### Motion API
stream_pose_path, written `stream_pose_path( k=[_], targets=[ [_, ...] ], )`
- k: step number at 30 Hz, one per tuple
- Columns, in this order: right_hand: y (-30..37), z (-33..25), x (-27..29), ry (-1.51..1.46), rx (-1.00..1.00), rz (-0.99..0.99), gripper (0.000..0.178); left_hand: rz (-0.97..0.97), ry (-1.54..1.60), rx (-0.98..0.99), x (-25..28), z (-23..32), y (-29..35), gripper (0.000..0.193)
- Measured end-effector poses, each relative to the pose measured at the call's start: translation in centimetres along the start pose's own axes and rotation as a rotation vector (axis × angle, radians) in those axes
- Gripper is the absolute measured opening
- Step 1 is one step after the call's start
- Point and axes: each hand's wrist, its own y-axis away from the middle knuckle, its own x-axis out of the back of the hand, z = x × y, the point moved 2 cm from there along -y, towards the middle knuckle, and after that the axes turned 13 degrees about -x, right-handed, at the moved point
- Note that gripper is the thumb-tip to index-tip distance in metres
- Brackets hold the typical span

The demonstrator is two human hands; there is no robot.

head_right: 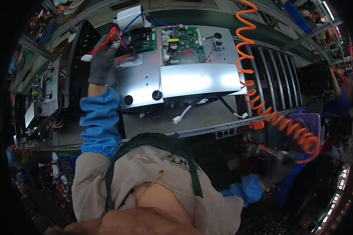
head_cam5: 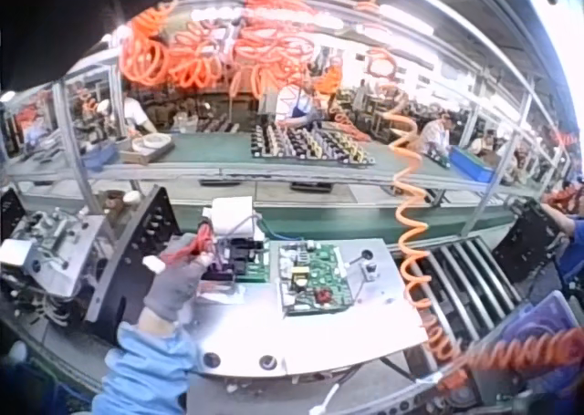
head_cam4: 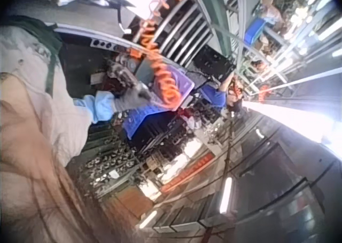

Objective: Assembling electronic components on a production line using hand tools.

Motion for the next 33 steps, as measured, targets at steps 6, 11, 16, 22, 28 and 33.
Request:
stream_pose_path(
  k=[6, 11, 16, 22, 28, 33],
  targets=[
    [-1.3, -21.2, 1.8, -0.128, 1.063, 0.138, 0.028, 0.149, 0.116, 0.181, -0.6, 1.6, 2.1, 0.019],
    [4.8, -36.6, -9.8, -0.277, 1.278, -0.072, 0.064, 0.238, 0.142, 0.162, -2.3, -0.9, 4.1, 0.018],
    [8.6, -42.1, -19.1, -0.632, 0.859, -0.58, 0.024, 0.288, 0.094, 0.064, -2.4, 1.0, 2.8, 0.016],
    [12.3, -43.6, -26.1, -0.413, 0.814, -0.502, 0.021, 0.289, 0.02, 0.044, -2.1, 0.7, 3.3, 0.019],
    [13.9, -43.3, -30.5, -1.185, 0.315, -1.482, 0.047, 0.262, 0.046, 0.082, -1.8, 1.2, 3.1, 0.017],
    [14.9, -42.2, -32.3, -1.213, 0.49, -1.559, 0.05, 0.258, 0.026, 0.073, -1.7, 1.6, 2.9, 0.017]
  ],
)
